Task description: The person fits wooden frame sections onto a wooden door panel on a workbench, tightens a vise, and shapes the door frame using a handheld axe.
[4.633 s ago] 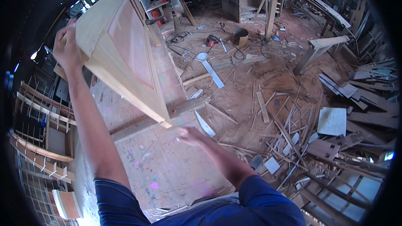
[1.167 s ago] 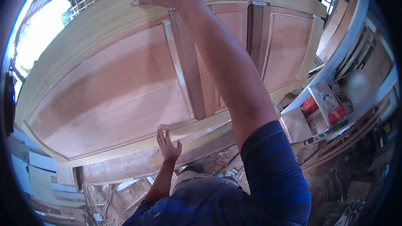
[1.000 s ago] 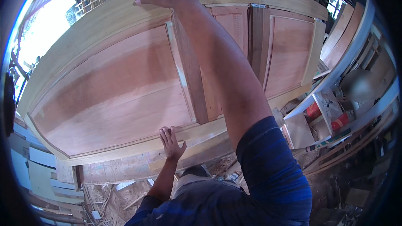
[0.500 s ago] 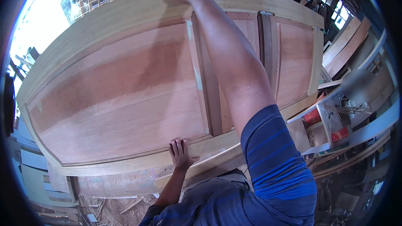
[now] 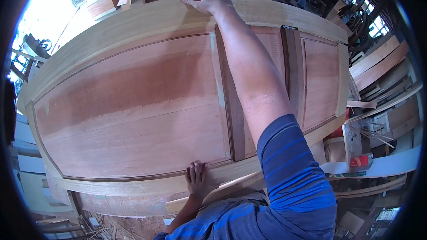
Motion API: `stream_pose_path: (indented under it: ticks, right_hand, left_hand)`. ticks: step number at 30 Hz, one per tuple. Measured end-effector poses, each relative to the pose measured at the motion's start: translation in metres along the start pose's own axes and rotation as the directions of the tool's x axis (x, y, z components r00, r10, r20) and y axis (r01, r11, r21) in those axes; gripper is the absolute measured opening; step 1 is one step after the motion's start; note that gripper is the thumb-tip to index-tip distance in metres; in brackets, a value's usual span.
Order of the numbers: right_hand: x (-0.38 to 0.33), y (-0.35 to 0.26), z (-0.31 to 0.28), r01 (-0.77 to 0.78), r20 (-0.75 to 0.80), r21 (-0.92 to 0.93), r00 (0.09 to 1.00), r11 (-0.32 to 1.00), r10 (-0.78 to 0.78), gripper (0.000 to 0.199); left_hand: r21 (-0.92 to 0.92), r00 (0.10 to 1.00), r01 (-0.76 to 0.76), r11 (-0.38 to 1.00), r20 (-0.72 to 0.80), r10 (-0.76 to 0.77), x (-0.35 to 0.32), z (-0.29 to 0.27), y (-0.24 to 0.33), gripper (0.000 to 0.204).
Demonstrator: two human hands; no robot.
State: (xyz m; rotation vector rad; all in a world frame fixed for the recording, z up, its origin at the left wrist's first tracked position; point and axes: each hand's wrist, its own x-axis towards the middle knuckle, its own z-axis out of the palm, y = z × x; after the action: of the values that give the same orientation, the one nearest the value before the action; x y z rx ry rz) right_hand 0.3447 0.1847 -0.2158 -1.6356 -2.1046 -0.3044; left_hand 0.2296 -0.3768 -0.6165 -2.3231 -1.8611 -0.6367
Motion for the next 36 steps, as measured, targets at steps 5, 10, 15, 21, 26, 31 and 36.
stream_pose_path:
  ticks: [5,10,15,21,26,31,36]
  right_hand:
    - [0.009,0.013,0.059,-0.069,0.244,0.061,0.968,0.996,0.052,0.112]
    - [0.008,0.025,0.135,-0.136,0.298,0.044,0.948,0.990,0.117,0.105]
    - [-0.003,0.039,0.213,-0.215,0.468,0.096,0.872,0.972,0.147,0.102]
    - [-0.018,0.048,0.277,-0.173,0.554,0.049,0.824,0.984,0.118,0.098]
    - [-0.025,0.050,0.301,-0.174,0.552,0.035,0.824,0.984,0.126,0.098]
    - [-0.038,0.055,0.323,-0.165,0.489,0.020,0.862,0.986,0.134,0.098]
    - [-0.056,0.068,0.352,-0.164,0.434,0.126,0.896,0.978,0.094,0.098]
  left_hand:
    - [-0.041,0.995,0.003,0.999,0.095,0.001,0.006,-0.015,0.003,0.108]
    - [-0.143,0.960,0.071,0.987,0.280,-0.028,0.015,-0.029,0.004,0.111]
    - [-0.167,0.918,0.148,0.975,0.389,-0.073,0.027,-0.038,0.007,0.118]
    - [-0.145,0.836,0.202,0.969,0.541,-0.093,0.036,-0.043,0.008,0.117]
    - [-0.145,0.798,0.218,0.965,0.596,-0.090,0.042,-0.046,0.007,0.117]
    - [-0.190,0.802,0.241,0.952,0.591,-0.085,0.048,-0.048,0.009,0.122]
    - [-0.168,0.805,0.229,0.959,0.586,-0.089,0.046,-0.048,0.010,0.123]
